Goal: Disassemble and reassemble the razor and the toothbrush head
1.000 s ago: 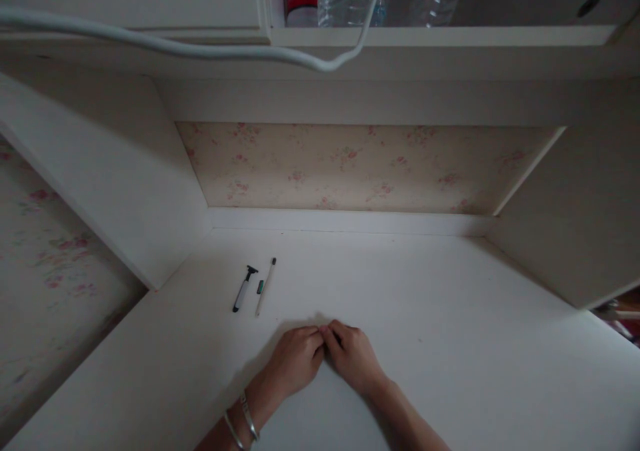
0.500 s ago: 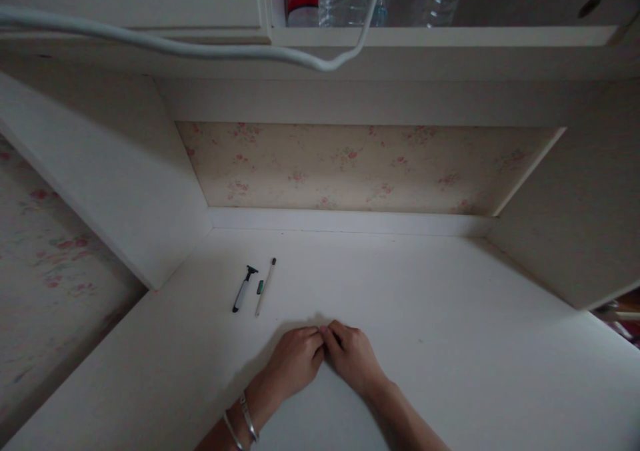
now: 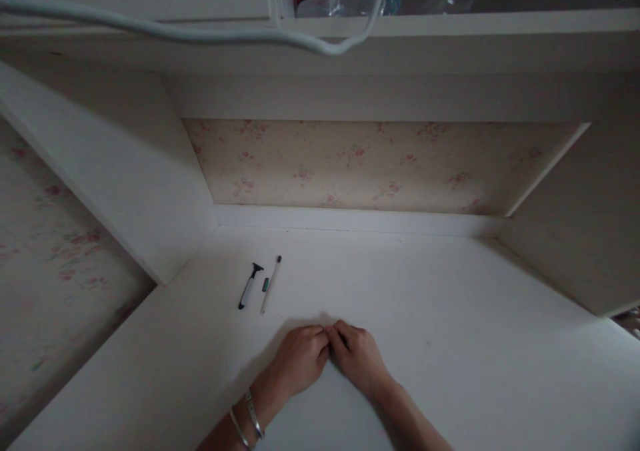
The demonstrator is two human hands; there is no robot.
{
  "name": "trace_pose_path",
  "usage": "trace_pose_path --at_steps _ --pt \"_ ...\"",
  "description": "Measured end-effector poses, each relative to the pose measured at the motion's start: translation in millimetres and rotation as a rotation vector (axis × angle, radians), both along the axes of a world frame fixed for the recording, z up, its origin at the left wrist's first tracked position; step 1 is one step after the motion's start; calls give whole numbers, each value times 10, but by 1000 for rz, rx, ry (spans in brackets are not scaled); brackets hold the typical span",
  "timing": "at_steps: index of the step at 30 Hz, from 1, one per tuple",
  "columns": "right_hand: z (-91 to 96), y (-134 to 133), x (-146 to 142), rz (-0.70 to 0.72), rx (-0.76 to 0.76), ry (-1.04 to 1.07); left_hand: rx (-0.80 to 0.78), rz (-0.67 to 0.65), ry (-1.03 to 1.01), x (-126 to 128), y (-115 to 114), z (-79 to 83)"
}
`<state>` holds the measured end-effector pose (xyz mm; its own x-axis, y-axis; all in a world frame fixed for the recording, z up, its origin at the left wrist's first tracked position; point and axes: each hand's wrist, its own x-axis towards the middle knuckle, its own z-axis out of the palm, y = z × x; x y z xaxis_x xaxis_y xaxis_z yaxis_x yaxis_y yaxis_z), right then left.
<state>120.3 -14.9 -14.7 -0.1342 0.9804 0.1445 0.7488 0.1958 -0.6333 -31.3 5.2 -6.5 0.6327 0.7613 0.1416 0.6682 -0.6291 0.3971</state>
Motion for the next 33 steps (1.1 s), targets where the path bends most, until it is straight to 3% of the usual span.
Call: trace_pose_path --at_steps 33 --pt "33 -4 -15 -1 -25 9 -19 -16 -1 -9 -14 27"
